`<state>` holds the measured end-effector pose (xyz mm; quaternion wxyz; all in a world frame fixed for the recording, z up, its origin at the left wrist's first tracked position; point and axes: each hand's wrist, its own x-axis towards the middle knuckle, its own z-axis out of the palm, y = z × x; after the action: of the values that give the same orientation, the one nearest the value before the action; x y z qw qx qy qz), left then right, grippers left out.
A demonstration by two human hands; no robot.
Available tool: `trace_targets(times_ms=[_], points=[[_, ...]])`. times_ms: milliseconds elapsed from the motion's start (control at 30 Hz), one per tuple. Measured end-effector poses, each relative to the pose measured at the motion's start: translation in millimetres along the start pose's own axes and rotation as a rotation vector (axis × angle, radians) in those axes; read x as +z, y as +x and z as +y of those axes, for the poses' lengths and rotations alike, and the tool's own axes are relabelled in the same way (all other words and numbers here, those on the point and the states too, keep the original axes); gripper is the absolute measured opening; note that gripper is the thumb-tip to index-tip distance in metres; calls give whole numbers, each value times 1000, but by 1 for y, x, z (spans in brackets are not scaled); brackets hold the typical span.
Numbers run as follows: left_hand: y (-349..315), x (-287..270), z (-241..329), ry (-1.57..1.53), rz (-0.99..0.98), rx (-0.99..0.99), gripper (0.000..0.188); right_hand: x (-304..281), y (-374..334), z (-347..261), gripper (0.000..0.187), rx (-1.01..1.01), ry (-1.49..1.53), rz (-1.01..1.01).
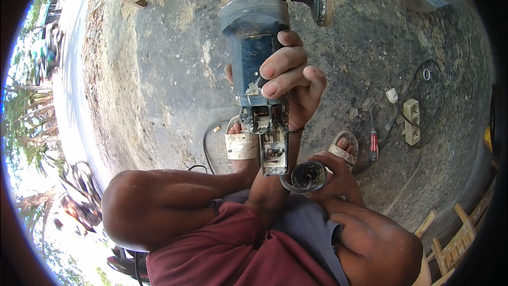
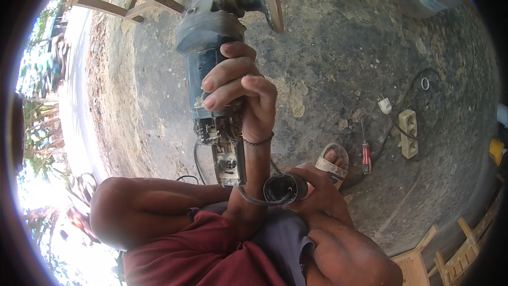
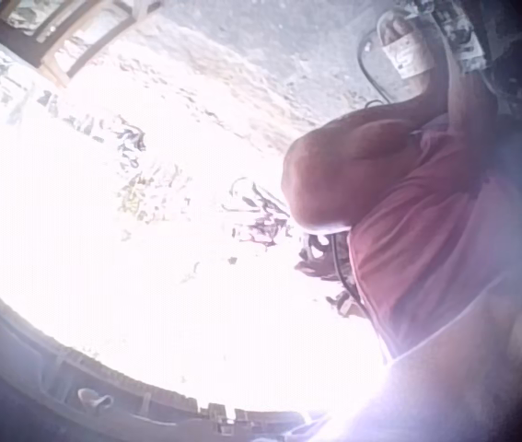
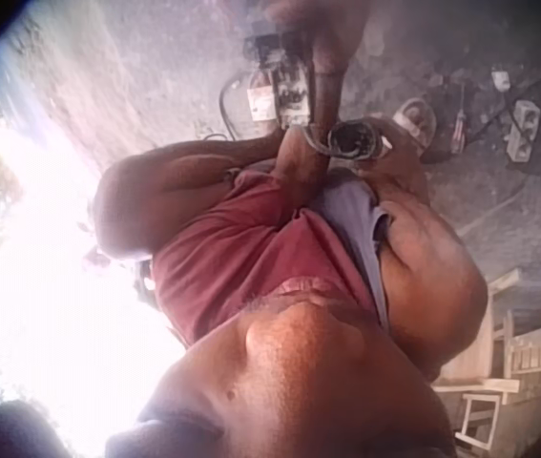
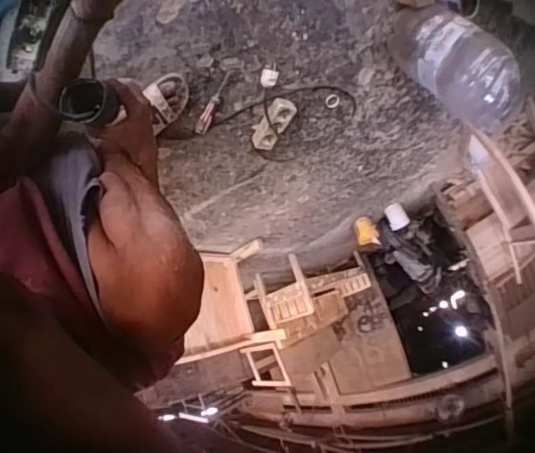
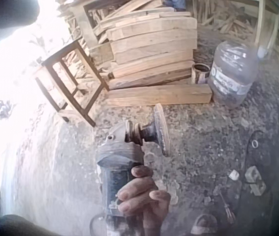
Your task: The person disassembles the housing of a hand sander using a screwdriver, removes the casing, and works on the internal wiring and connections by hand.
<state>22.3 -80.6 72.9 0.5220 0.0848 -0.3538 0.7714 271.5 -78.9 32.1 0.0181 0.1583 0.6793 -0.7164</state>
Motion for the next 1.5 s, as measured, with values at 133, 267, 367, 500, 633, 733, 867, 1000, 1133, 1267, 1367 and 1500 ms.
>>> trace_targets(times_ms=[133,267,367,500,633,733,867,1000,1133,1267,1367,1500], points=[[2,0,-6,-30,5,1,87,2,0,5,74,-131,0,69],[2,1,-8,-22,24,40,86,-5,5,-10,72,-155,-48,72],[0,4,-6,56,66,88,86,-1,11,-33,71,-118,-97,100],[-7,8,15,337,197,98,88,2,7,-29,68,-121,-95,141],[-7,-1,19,327,207,122,89,-7,4,-12,73,37,56,48],[-10,2,24,358,212,145,90,-3,5,-14,73,72,87,69],[-11,5,28,353,203,147,90,-3,5,-11,70,85,63,73],[-11,5,30,439,222,139,88,-3,9,-17,65,202,109,70],[-9,5,34,477,184,76,84,-5,5,-6,69,169,142,49],[-12,-2,39,418,158,77,83,-4,6,-15,69,203,185,59],[-13,1,38,397,153,86,83,-5,6,-13,70,186,195,45],[-12,3,35,385,144,97,82,-7,7,-16,71,165,187,32]])
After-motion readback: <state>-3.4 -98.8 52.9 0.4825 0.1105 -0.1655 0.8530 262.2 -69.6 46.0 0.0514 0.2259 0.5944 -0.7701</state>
